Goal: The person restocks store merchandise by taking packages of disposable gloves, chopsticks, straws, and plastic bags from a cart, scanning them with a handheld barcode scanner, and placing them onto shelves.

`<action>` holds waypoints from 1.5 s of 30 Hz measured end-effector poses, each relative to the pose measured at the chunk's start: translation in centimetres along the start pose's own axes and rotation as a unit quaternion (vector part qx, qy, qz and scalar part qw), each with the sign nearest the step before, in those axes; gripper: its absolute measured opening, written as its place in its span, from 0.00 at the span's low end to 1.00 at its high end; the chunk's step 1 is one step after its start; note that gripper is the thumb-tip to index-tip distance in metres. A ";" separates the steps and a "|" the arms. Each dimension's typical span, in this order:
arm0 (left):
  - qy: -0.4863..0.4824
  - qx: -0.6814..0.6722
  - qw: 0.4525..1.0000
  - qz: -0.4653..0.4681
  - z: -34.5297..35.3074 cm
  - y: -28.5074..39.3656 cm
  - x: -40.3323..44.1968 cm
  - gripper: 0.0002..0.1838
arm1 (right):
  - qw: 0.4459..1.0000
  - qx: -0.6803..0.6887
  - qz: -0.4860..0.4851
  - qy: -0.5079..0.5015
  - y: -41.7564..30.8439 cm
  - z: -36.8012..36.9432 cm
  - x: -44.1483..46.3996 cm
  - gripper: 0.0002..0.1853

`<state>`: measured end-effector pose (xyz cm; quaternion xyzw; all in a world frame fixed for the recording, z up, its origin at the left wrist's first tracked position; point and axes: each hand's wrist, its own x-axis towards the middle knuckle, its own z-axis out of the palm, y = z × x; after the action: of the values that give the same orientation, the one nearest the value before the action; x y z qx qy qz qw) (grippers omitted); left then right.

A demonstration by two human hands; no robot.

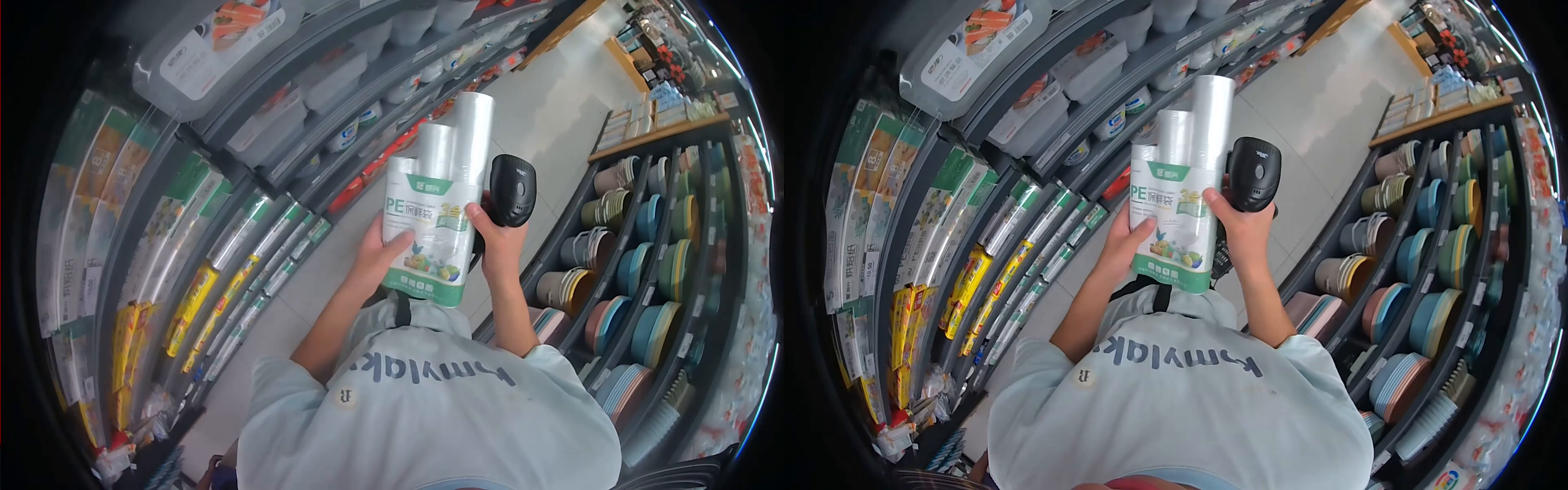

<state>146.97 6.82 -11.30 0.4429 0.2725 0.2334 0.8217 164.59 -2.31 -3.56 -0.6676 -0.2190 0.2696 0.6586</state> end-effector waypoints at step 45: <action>0.152 -0.120 0.981 -0.004 -2.6 3.7 2.6 0.32 | 0.967 -0.006 0.055 -0.248 -1.8 -1.1 -9.9 0.14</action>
<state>146.68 11.82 -9.98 0.2992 0.3663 0.3259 0.8186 157.89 -9.51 -1.08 -0.5947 -0.3397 0.4612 0.5642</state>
